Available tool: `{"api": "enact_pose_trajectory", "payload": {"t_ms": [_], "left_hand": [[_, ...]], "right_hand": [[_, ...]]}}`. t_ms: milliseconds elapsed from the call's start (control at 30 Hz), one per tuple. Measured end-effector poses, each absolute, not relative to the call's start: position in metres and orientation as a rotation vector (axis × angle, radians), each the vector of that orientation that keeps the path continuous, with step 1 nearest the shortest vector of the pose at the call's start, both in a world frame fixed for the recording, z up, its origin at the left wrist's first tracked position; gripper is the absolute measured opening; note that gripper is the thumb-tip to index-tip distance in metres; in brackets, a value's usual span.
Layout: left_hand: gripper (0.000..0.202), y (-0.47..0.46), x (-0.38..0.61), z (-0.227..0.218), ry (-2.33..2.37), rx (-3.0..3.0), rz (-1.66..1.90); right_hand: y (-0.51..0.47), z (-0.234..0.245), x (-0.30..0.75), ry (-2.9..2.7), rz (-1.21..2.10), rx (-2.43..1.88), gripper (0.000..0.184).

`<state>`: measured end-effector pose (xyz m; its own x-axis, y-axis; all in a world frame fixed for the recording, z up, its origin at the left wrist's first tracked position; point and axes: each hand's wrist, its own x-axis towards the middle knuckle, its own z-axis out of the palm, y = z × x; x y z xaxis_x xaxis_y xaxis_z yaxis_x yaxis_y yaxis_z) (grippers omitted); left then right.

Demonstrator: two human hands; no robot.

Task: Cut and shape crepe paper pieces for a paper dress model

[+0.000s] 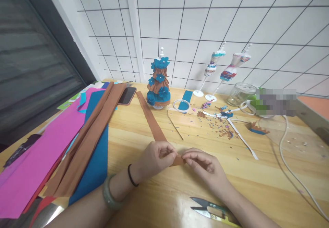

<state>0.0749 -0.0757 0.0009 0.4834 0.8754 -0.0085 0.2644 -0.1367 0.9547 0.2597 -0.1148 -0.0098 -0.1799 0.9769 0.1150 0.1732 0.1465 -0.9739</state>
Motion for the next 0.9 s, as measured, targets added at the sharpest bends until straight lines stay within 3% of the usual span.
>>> {"api": "enact_pose_trajectory", "payload": {"t_ms": [233,500,900], "left_hand": [[0.003,-0.077,0.079,-0.003,0.926,1.565,0.749],[0.012,-0.08,0.079,-0.001,0.97,1.951,0.855],[0.012,-0.079,0.079,-0.001,1.023,2.141,0.739]], "right_hand": [[-0.118,-0.014,0.258,-1.683,1.036,-1.153,0.009],[-0.116,-0.03,0.257,-1.509,1.071,-1.184,0.011],[-0.116,-0.026,0.256,-1.681,0.8,-1.204,0.01]]}}
